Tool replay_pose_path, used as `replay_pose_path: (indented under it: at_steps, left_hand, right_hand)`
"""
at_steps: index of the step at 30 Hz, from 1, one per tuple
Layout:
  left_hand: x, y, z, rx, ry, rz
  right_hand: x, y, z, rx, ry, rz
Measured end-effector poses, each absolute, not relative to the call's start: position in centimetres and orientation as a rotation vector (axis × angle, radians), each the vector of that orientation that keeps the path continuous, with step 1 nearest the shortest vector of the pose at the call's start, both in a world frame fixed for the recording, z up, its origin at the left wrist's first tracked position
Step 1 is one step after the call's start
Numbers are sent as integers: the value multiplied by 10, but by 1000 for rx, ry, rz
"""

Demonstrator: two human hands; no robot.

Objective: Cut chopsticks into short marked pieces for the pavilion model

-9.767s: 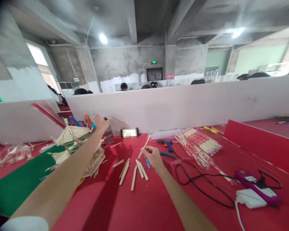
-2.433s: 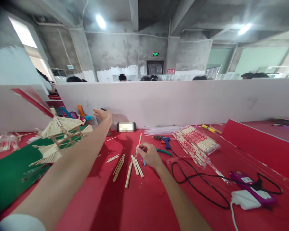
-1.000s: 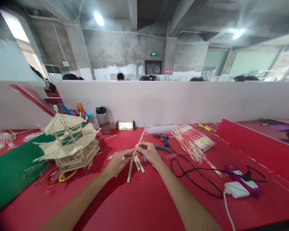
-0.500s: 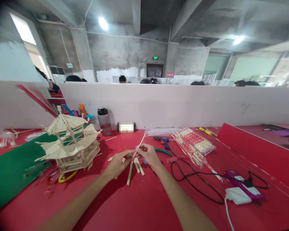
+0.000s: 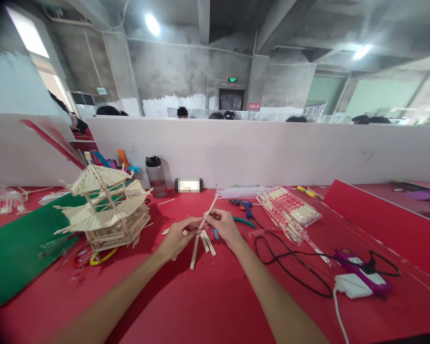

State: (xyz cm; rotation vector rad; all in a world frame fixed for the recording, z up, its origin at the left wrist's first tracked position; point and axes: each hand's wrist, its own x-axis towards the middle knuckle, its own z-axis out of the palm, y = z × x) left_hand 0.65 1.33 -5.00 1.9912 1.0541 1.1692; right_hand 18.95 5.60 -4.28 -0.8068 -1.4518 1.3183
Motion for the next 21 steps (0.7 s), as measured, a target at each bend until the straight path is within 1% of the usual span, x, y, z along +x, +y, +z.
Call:
replay_pose_path:
  at_steps: [14,21]
  left_hand:
    - [9,13,-48,1927,1076,1207]
    - [3,15,-46,1966,1028,1158]
  right_hand:
    - [188,56,-43,-772,-1472,1324]
    - [190,55,-41,-806,-1459,1313]
